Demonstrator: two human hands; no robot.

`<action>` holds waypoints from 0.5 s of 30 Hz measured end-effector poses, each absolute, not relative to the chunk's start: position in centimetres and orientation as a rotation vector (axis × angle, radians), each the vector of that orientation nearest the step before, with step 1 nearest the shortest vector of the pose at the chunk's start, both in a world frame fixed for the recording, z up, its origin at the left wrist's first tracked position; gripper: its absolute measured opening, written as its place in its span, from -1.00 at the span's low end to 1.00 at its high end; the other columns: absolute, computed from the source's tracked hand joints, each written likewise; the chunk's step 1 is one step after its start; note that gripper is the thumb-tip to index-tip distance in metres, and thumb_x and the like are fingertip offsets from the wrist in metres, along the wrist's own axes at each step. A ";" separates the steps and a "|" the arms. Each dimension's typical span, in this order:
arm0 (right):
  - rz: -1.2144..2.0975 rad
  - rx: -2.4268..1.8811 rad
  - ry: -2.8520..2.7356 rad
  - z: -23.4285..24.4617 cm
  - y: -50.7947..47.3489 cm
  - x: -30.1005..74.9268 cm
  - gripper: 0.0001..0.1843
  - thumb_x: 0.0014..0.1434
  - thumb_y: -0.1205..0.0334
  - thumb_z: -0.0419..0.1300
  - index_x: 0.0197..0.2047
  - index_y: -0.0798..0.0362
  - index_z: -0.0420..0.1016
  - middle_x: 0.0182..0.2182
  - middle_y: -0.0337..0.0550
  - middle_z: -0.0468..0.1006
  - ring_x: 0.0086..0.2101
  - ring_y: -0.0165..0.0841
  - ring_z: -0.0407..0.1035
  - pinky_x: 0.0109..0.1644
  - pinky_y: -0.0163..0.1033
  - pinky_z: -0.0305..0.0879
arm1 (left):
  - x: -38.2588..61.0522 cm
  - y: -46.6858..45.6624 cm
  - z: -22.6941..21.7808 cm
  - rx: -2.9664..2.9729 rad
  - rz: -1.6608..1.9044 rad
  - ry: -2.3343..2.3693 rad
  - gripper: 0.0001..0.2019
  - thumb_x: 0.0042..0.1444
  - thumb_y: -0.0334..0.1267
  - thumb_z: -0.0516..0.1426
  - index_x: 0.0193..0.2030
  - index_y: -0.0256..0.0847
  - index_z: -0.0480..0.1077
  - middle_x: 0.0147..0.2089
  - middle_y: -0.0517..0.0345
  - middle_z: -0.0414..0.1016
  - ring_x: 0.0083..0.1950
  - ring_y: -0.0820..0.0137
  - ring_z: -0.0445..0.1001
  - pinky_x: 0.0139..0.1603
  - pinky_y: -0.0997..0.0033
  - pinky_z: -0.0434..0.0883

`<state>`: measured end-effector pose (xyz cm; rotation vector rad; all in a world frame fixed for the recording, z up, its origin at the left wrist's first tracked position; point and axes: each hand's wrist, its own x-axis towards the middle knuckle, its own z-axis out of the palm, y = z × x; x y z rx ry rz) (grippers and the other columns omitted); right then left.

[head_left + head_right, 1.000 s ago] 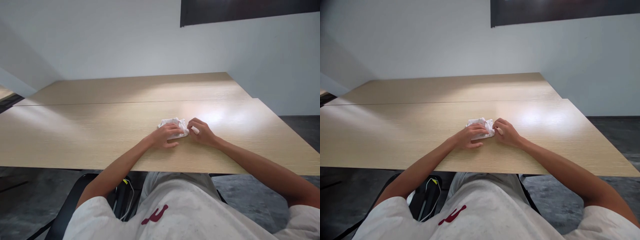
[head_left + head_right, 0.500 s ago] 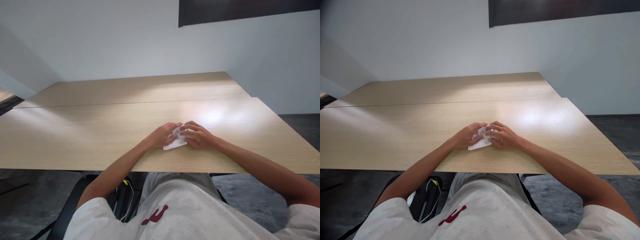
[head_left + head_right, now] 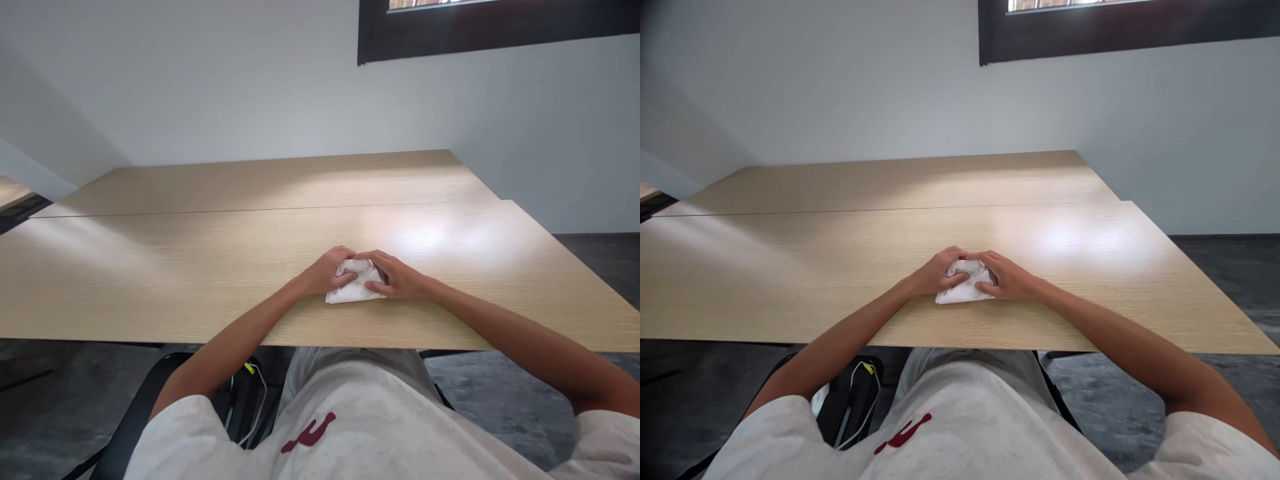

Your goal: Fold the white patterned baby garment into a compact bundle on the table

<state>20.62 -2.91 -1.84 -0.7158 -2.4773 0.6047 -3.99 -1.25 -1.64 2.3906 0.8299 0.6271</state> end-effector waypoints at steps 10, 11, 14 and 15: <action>0.751 -0.564 -2.275 -1.9 -1.4 19.5 -0.30 0.26 0.04 0.22 0.40 -0.08 0.09 0.31 0.08 0.23 0.27 -0.11 0.19 0.23 0.05 0.31 | -4.2 0.3 -2.2 2.253 0.689 0.576 -0.26 0.15 -0.07 0.23 0.41 -0.09 0.05 0.39 -0.11 0.18 0.30 0.13 0.35 0.25 0.04 0.39; 0.776 -0.542 -2.278 -2.0 -0.8 19.2 -0.29 0.28 0.02 0.20 0.41 -0.10 0.08 0.33 0.06 0.20 0.29 -0.11 0.16 0.26 0.07 0.28 | -4.0 0.6 -2.3 2.284 0.690 0.533 -0.25 0.15 -0.07 0.23 0.43 -0.08 0.04 0.42 -0.11 0.14 0.33 0.11 0.31 0.29 0.01 0.37; 0.801 -0.470 -2.307 -2.3 1.0 18.4 -0.27 0.29 -0.03 0.18 0.44 -0.12 0.05 0.35 0.04 0.19 0.31 -0.09 0.13 0.31 0.12 0.20 | -3.7 1.7 -2.4 2.385 0.704 0.447 -0.20 0.16 -0.04 0.23 0.46 -0.08 0.00 0.46 -0.13 0.08 0.43 0.02 0.17 0.38 -0.10 0.24; 0.790 -0.466 -2.328 -2.5 1.5 18.1 -0.25 0.29 -0.05 0.18 0.44 -0.12 0.03 0.37 0.04 0.16 0.33 -0.08 0.08 0.32 0.15 0.17 | -3.6 2.0 -2.5 2.396 0.707 0.443 -0.18 0.16 -0.02 0.23 0.48 -0.08 -0.04 0.48 -0.14 0.04 0.46 0.01 0.12 0.41 -0.11 0.20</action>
